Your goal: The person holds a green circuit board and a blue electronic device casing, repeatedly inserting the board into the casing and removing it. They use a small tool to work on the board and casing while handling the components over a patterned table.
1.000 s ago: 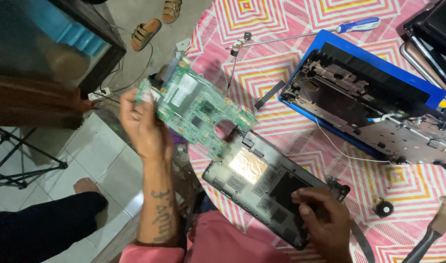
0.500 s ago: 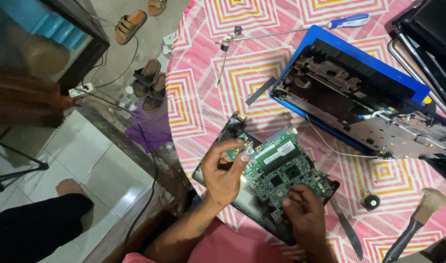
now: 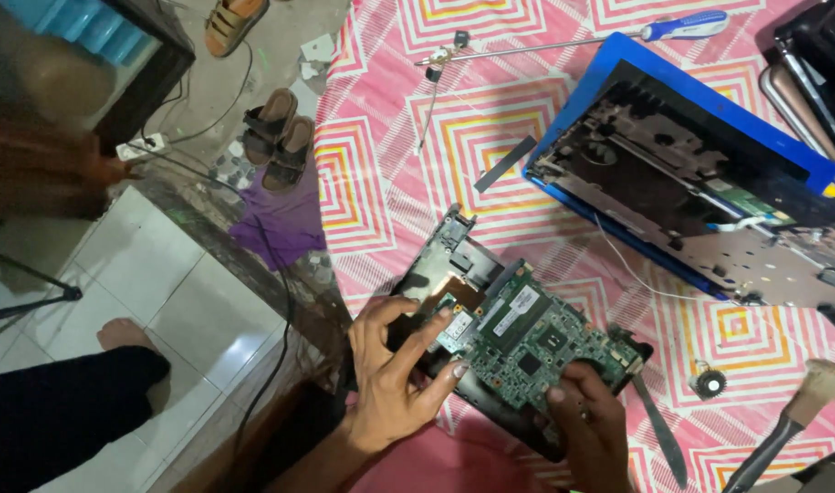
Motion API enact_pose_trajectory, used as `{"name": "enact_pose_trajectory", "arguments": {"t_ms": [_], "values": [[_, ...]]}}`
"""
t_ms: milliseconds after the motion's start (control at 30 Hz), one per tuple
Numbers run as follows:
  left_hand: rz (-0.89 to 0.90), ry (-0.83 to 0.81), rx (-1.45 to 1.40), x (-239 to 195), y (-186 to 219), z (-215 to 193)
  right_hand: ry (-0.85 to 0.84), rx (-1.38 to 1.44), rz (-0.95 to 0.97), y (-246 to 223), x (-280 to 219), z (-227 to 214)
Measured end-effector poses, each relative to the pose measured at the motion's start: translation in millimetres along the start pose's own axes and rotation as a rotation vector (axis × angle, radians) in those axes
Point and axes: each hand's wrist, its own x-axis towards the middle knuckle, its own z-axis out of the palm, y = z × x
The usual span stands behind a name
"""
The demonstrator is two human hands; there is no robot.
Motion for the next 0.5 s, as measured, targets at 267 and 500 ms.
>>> {"name": "enact_pose_trajectory", "arguments": {"t_ms": [267, 500], "values": [[0.076, 0.289, 0.052, -39, -54, 13, 0.077, -0.092, 0.212, -29, -10, 43], [0.034, 0.443, -0.102, -34, -77, 32, -0.037, -0.39, 0.041, -19, 3, 38]]}}
